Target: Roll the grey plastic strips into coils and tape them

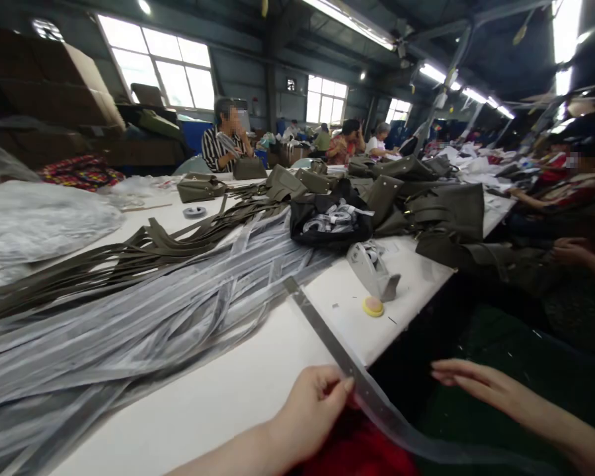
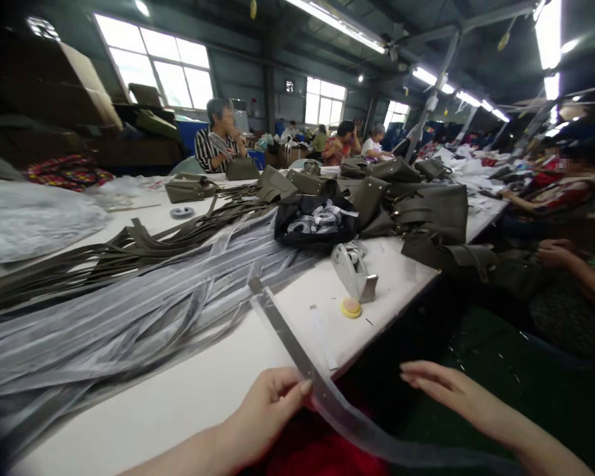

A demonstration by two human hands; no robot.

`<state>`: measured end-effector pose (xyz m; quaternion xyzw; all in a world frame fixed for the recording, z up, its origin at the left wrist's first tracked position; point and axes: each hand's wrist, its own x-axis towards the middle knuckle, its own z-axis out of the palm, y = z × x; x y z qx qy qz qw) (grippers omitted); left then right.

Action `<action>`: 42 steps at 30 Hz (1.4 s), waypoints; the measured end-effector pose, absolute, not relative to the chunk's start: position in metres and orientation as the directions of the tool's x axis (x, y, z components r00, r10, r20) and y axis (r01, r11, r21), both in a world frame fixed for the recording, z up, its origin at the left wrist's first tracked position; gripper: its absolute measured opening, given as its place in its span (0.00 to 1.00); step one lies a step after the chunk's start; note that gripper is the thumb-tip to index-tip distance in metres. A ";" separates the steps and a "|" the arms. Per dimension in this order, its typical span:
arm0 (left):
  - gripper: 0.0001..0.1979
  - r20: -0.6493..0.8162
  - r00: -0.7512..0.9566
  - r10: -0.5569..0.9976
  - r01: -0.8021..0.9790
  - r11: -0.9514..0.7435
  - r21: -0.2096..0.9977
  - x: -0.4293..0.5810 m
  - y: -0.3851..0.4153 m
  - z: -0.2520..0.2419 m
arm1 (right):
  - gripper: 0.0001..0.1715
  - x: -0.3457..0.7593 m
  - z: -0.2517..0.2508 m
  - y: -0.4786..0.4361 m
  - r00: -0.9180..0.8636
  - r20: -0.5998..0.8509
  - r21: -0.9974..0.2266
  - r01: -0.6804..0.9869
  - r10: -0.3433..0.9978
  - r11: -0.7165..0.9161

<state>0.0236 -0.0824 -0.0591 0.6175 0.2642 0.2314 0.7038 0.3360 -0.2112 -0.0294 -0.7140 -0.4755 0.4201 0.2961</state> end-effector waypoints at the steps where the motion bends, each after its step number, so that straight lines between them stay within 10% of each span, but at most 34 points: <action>1: 0.20 -0.106 0.793 0.600 0.021 0.147 0.989 0.031 -0.093 -0.063 | 0.33 0.312 -0.035 -0.202 0.120 -0.308 -0.885 0.326 0.944 -0.331; 5: 0.17 -0.154 0.864 0.479 0.123 0.096 0.988 0.053 -0.121 -0.076 | 0.31 0.218 -0.054 -0.170 -0.023 -0.194 -0.981 -0.021 0.981 -0.194; 11: 0.07 -0.293 0.903 0.313 0.365 -0.203 0.908 0.057 -0.087 -0.066 | 0.21 0.211 -0.069 -0.176 0.142 -0.110 -0.961 0.239 0.984 -0.142; 15: 0.18 -0.239 0.682 0.691 0.128 0.208 0.970 0.065 -0.048 -0.043 | 0.19 0.231 -0.068 -0.195 0.107 -0.209 -0.910 0.343 0.972 -0.233; 18: 0.27 -0.292 0.695 0.658 -0.041 0.441 0.897 0.073 -0.041 -0.035 | 0.21 0.226 -0.069 -0.200 0.103 -0.185 -0.870 0.446 0.977 -0.212; 31: 0.31 -0.324 0.791 0.519 0.049 0.474 0.879 0.073 -0.061 -0.052 | 0.27 0.199 -0.077 -0.185 0.080 -0.068 -0.870 0.483 0.994 -0.098; 37: 0.29 -0.200 0.811 0.550 0.214 0.039 0.976 0.070 -0.056 -0.054 | 0.27 0.200 -0.072 -0.178 0.103 -0.024 -0.765 0.638 0.994 -0.084; 42: 0.25 -0.515 0.825 0.234 0.538 -0.044 0.842 0.049 -0.052 -0.057 | 0.20 0.206 -0.078 -0.174 0.132 -0.017 -0.712 0.695 0.991 -0.104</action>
